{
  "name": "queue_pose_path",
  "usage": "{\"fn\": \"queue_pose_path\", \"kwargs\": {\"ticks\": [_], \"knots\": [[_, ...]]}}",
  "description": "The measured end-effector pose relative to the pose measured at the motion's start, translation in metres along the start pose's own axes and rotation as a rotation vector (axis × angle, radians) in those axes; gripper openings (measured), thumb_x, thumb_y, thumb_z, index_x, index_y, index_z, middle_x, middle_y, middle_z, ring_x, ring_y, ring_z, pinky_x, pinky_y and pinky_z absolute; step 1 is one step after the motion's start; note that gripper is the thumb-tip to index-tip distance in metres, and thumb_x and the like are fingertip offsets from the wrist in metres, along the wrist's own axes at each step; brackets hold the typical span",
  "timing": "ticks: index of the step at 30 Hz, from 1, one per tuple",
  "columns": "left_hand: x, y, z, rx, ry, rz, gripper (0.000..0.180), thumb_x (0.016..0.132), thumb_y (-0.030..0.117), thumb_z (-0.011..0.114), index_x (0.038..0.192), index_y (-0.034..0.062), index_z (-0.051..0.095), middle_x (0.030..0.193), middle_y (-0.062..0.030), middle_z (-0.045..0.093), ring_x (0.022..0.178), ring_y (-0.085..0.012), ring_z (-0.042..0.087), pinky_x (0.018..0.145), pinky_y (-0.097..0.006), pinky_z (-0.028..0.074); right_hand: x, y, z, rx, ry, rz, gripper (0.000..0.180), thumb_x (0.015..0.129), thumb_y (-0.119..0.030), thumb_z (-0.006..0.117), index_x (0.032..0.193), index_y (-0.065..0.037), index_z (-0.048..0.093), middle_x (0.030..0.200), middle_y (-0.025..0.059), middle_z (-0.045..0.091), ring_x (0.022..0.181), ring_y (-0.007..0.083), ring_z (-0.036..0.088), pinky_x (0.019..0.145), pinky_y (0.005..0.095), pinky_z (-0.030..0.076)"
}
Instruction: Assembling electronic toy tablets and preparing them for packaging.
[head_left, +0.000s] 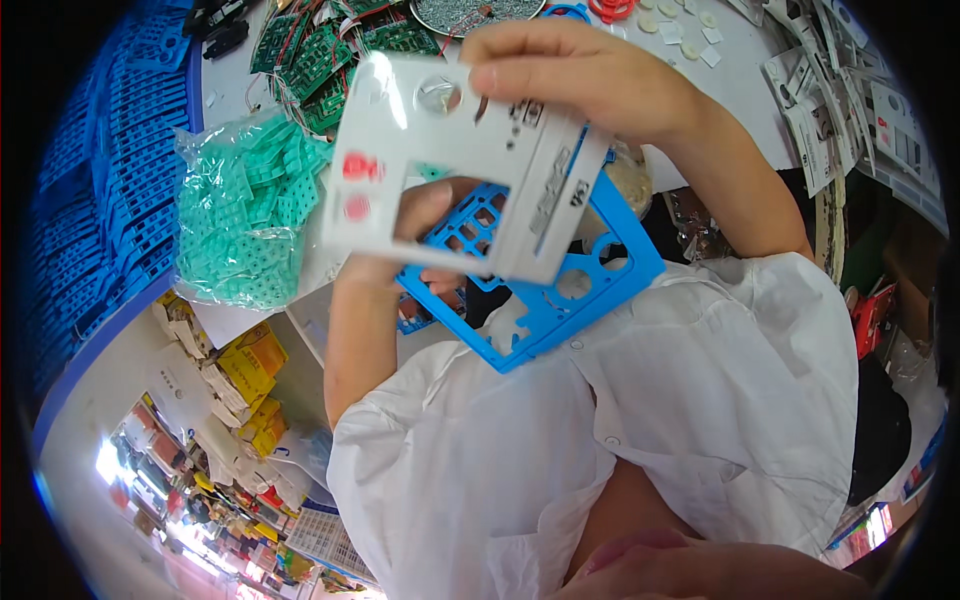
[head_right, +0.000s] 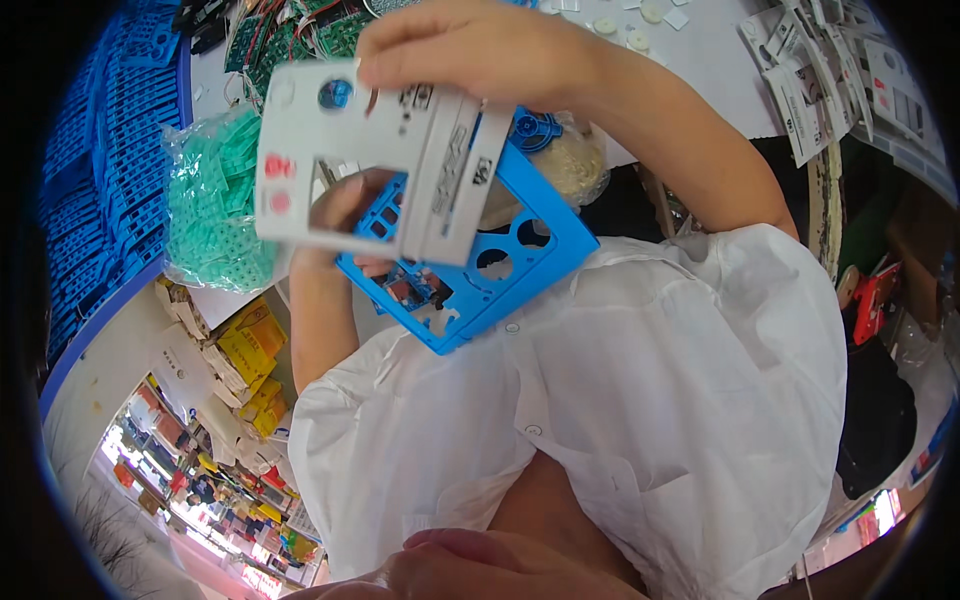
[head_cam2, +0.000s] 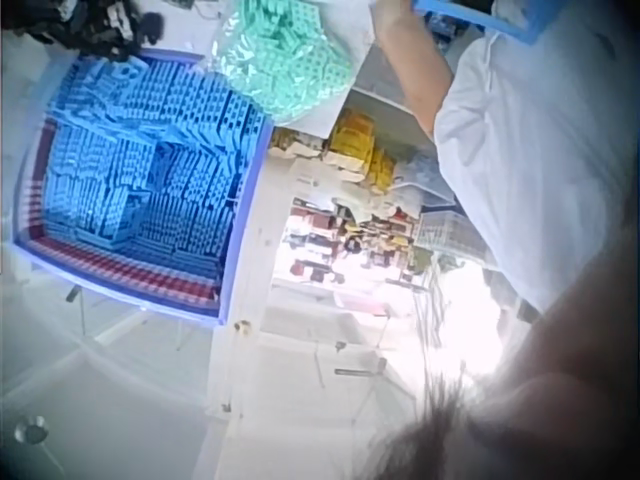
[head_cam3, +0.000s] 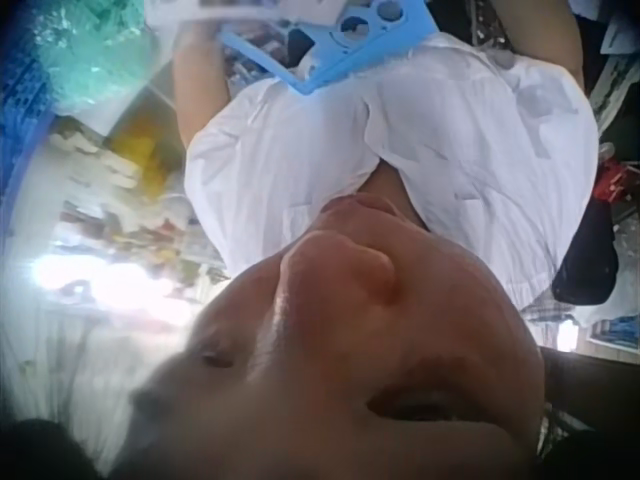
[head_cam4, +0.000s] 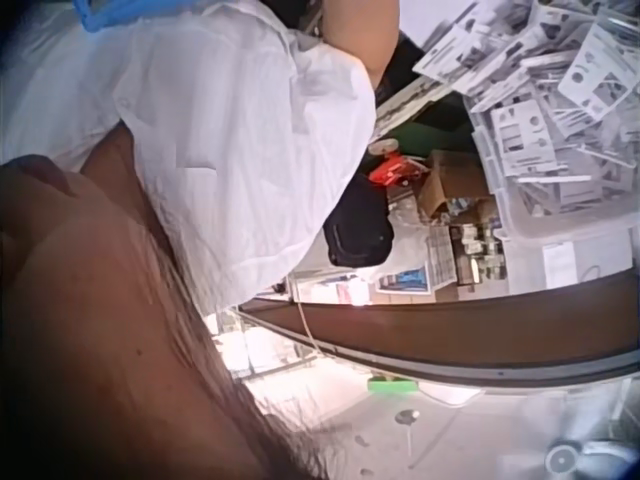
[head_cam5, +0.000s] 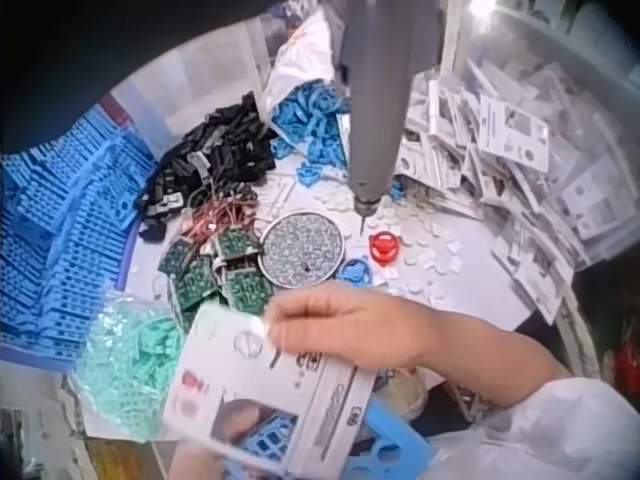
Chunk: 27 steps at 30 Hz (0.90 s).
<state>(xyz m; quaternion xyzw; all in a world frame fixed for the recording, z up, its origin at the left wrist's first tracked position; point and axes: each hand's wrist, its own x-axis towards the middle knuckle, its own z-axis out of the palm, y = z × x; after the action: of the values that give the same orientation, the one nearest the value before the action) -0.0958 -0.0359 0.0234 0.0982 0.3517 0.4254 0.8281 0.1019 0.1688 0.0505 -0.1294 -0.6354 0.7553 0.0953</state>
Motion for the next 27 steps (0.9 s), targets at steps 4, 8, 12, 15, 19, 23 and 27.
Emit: {"fn": "queue_pose_path", "kwargs": {"ticks": [4, 8, 12, 15, 19, 23, 27], "knots": [[-0.007, -0.004, 0.024, 0.116, 0.146, 0.327, 0.051, 0.104, 0.034, 0.059, 0.128, -0.0108, 0.057, 0.083, -0.0161, 0.068, 0.045, -0.0117, 0.047, 0.045, -0.025, 0.043, -0.014, -0.029, 0.004, 0.597, 0.709, -0.029, 0.029, 0.101, -0.017, 0.060, 0.125, -0.001, 0.061, 0.095, 0.0030, 0.068, 0.084, 0.0122, 0.065, 0.074, 0.0289, 0.054], [-0.001, -0.020, 0.039, 0.094, 0.482, 0.677, 0.042, 0.109, 0.029, 0.049, 0.134, -0.0043, 0.048, 0.116, -0.0227, 0.067, 0.063, -0.0160, 0.058, 0.050, -0.028, 0.046, -0.062, -0.027, 0.006, 0.582, 0.973, -0.177, 0.027, 0.105, -0.023, 0.058, 0.121, -0.003, 0.064, 0.100, -0.0004, 0.068, 0.075, 0.0011, 0.059, 0.060, 0.0175, 0.043], [0.017, -0.041, 0.055, -0.093, 0.470, 0.731, 0.040, 0.110, 0.028, 0.043, 0.140, 0.0018, 0.044, 0.128, -0.0178, 0.062, 0.072, -0.0185, 0.055, 0.058, -0.033, 0.043, -0.113, 0.036, 0.001, 0.517, 0.625, -0.034, 0.018, 0.103, -0.019, 0.062, 0.114, -0.004, 0.065, 0.091, -0.0013, 0.067, 0.065, -0.0019, 0.052, 0.046, 0.0159, 0.029], [0.029, -0.055, 0.059, -0.099, 0.399, 0.744, 0.040, 0.110, 0.030, 0.042, 0.141, 0.0047, 0.042, 0.124, -0.0152, 0.062, 0.071, -0.0188, 0.051, 0.060, -0.035, 0.041, -0.119, 0.048, 0.007, 0.529, 0.489, 0.042, 0.017, 0.103, -0.015, 0.063, 0.114, -0.003, 0.065, 0.088, -0.0018, 0.066, 0.060, -0.0023, 0.047, 0.045, 0.0160, 0.027], [0.039, -0.066, 0.057, -0.078, 0.367, 0.774, 0.059, 0.108, 0.043, 0.045, 0.150, 0.0024, 0.038, 0.132, -0.0151, 0.061, 0.100, -0.0241, 0.062, 0.078, -0.037, 0.051, -0.112, 0.038, 0.018, 0.441, 0.427, 0.111, 0.015, 0.103, -0.015, 0.063, 0.111, -0.002, 0.066, 0.083, -0.0026, 0.063, 0.056, -0.0010, 0.044, 0.045, 0.0183, 0.028], [0.039, -0.078, 0.066, 0.221, 0.560, 0.814, 0.063, 0.103, 0.038, 0.058, 0.150, 0.0005, 0.039, 0.134, -0.0141, 0.061, 0.118, -0.0241, 0.061, 0.094, -0.038, 0.052, -0.094, 0.035, 0.025, -0.046, 0.459, -0.135, 0.024, 0.098, -0.014, 0.070, 0.117, 0.000, 0.066, 0.096, 0.0035, 0.063, 0.071, 0.0061, 0.055, 0.058, 0.0225, 0.042], [0.030, -0.081, 0.068, 0.152, 0.645, 0.728, 0.057, 0.099, 0.022, 0.064, 0.147, -0.0006, 0.042, 0.132, -0.0155, 0.062, 0.115, -0.0243, 0.065, 0.098, -0.037, 0.053, -0.091, 0.034, 0.028, -0.578, 0.612, -0.270, 0.050, 0.091, -0.017, 0.077, 0.134, -0.002, 0.058, 0.113, 0.0084, 0.061, 0.087, 0.0150, 0.061, 0.074, 0.0267, 0.050]]}}
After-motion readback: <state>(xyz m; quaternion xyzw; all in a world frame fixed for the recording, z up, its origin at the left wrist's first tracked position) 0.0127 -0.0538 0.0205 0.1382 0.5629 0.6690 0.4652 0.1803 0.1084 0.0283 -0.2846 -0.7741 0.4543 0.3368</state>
